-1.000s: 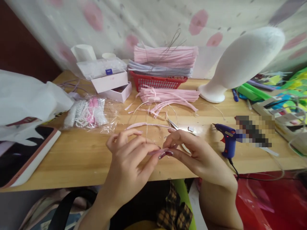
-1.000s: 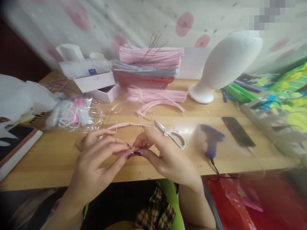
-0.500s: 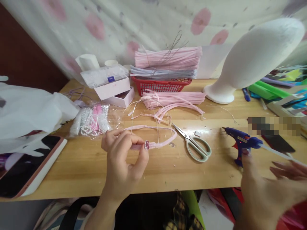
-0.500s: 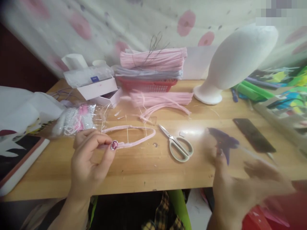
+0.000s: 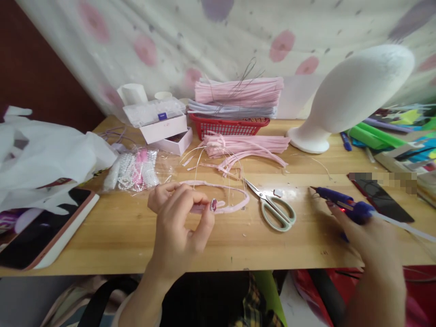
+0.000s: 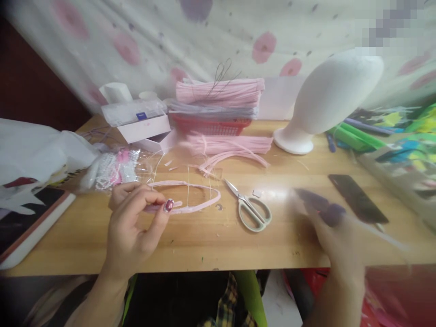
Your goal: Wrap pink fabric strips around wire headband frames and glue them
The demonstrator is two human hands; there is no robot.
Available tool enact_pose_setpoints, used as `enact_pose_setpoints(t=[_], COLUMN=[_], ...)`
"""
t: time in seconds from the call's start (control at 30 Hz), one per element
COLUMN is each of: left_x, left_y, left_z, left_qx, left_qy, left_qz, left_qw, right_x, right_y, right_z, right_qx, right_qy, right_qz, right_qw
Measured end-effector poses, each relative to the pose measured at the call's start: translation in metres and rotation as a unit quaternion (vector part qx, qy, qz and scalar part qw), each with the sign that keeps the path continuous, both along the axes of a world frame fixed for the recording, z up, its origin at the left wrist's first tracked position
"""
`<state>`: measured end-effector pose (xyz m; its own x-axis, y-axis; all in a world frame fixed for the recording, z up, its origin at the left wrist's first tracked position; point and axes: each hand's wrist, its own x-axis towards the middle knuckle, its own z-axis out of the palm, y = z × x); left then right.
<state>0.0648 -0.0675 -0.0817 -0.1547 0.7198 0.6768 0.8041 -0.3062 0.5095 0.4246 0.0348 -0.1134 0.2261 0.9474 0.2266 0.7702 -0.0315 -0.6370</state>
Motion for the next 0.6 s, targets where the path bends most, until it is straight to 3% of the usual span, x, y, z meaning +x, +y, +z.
enact_pose_setpoints(t=[0.1,0.2,0.27,0.33,0.4,0.47,0.6], left_x=[0.002,0.004,0.005,0.006,0.006,0.006,0.006], left_y=[0.002,0.002,0.001,0.0,-0.001,-0.001,0.0], left_z=[0.003,0.005,0.006,0.006,0.006,0.006,0.008], left_qx=[-0.001,0.001,0.005,0.005,0.001,-0.004,-0.005], left_qy=[-0.001,0.013,0.025,0.036,0.041,0.043,0.051], left_qz=[-0.007,-0.027,-0.038,-0.042,-0.046,-0.052,-0.06], left_qw=[1.0,1.0,0.999,0.998,0.998,0.998,0.997], right_x=[-0.01,-0.031,-0.05,-0.069,-0.086,-0.097,-0.106], right_y=[-0.006,-0.03,-0.05,-0.065,-0.071,-0.068,-0.058], right_z=[0.008,0.01,0.013,0.02,0.027,0.032,0.036], right_qx=[-0.046,-0.059,-0.043,-0.013,-0.039,-0.062,-0.068], right_qy=[0.012,0.153,0.217,0.26,0.265,0.262,0.254], right_qz=[-0.046,-0.042,0.094,0.246,0.364,0.41,0.421], right_qw=[0.998,0.986,0.971,0.934,0.892,0.871,0.868])
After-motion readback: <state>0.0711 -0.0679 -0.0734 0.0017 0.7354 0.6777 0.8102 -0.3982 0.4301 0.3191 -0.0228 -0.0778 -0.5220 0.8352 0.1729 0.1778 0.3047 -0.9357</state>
